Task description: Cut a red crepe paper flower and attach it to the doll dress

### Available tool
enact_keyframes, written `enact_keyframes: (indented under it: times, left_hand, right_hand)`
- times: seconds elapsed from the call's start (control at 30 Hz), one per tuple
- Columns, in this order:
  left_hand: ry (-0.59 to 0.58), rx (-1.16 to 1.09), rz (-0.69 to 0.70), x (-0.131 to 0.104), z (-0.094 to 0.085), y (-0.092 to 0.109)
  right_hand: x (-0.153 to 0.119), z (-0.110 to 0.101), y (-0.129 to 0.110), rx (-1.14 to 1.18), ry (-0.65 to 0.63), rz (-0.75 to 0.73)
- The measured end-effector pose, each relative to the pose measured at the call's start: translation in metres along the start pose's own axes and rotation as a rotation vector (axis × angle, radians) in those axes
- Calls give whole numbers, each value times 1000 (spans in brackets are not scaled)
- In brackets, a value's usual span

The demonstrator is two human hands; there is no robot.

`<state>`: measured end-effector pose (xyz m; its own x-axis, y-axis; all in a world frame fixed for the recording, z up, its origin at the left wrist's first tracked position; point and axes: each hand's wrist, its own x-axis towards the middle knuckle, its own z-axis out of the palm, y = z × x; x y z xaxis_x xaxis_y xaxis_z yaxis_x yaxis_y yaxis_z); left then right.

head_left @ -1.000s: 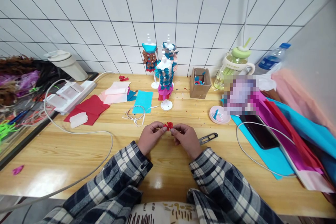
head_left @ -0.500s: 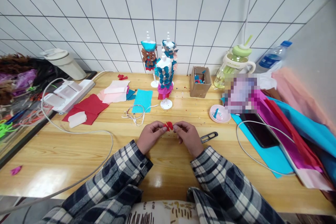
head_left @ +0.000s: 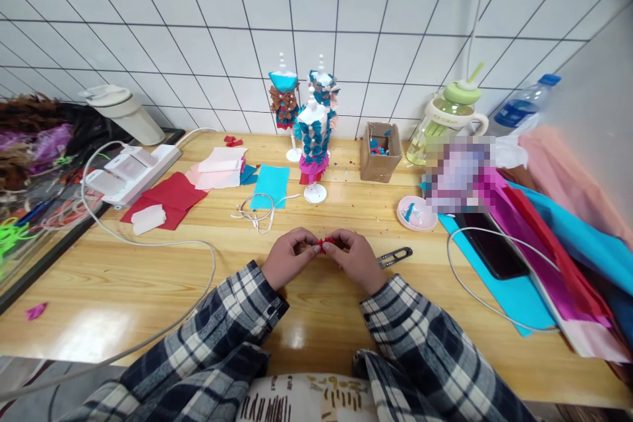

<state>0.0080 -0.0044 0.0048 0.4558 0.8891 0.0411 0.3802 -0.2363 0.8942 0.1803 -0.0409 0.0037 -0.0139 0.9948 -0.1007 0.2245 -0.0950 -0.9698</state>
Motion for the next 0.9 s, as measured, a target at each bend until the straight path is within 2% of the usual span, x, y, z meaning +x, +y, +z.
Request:
enact_keyframes:
  times: [0.2,0.5,0.7,0.77,0.9]
  left_hand:
    - [122,39,99,2,-4,1]
    - [232,-79,0,4,-9,-7]
    - [433,90,-30,8,-22,-12]
    - [397,86,-19,9,-24,-11]
    - [211,69,42,8,-17,-1]
  right_hand:
    - [-1,1,-2,-24,22,-27]
    - [1,0,2,138,40,92]
    - [3,-1,4,373,54,221]
    - [3,-2,2,417,65,227]
    - [2,-1,-1,444,68,220]
